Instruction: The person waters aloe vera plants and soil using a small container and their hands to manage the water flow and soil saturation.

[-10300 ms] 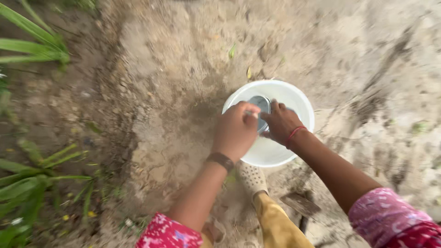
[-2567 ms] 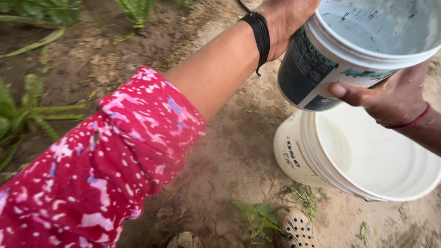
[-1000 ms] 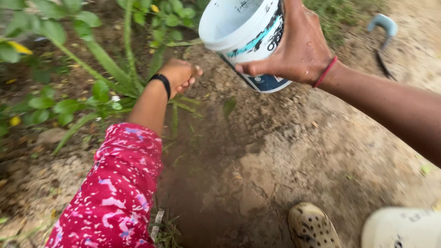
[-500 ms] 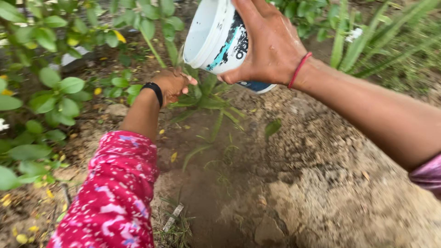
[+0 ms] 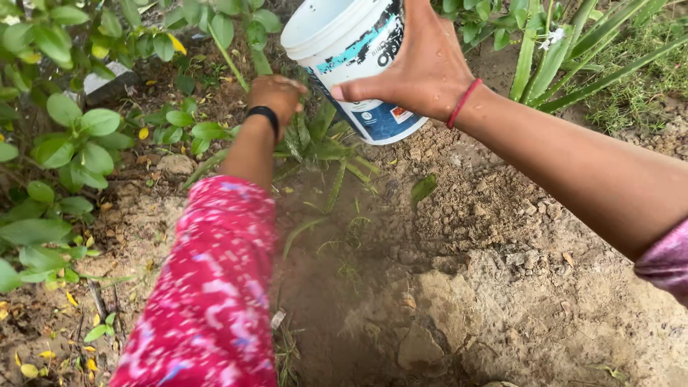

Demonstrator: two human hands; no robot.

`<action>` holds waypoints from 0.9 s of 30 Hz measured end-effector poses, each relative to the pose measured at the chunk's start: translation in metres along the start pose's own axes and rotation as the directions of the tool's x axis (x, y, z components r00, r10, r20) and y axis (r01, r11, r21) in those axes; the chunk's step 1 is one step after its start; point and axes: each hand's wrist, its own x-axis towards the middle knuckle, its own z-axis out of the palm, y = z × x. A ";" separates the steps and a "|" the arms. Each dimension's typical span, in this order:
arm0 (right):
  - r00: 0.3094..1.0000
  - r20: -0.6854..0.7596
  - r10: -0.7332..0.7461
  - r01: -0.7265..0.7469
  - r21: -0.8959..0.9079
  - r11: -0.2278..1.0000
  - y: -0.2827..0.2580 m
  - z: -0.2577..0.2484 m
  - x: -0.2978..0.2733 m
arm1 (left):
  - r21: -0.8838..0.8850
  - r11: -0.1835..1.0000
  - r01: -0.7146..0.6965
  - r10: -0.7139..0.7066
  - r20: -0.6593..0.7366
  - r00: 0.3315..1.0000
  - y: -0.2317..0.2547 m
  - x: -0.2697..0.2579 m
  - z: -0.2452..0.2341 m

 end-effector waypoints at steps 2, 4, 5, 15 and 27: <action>0.995 -0.014 -0.101 0.099 -0.073 0.992 -0.011 0.003 0.001 | 0.097 0.995 -0.029 0.022 0.067 0.998 -0.007 -0.003 0.005; 0.977 -0.021 -0.213 0.206 -0.187 0.961 -0.024 0.007 0.004 | 0.090 0.996 -0.005 -0.004 0.106 0.994 -0.014 -0.005 0.008; 0.958 -0.022 -0.284 0.272 -0.227 0.935 -0.032 0.009 0.004 | 0.143 0.989 -0.034 0.016 0.120 0.993 -0.019 -0.005 0.004; 0.995 0.037 0.088 -0.093 0.133 0.987 -0.060 0.063 0.030 | 0.259 0.957 -0.129 0.116 0.065 0.991 -0.038 -0.003 -0.080; 0.987 0.094 -0.130 0.152 -0.283 0.947 -0.097 0.101 0.044 | 0.093 0.987 0.130 -0.136 0.060 0.989 -0.072 -0.017 -0.135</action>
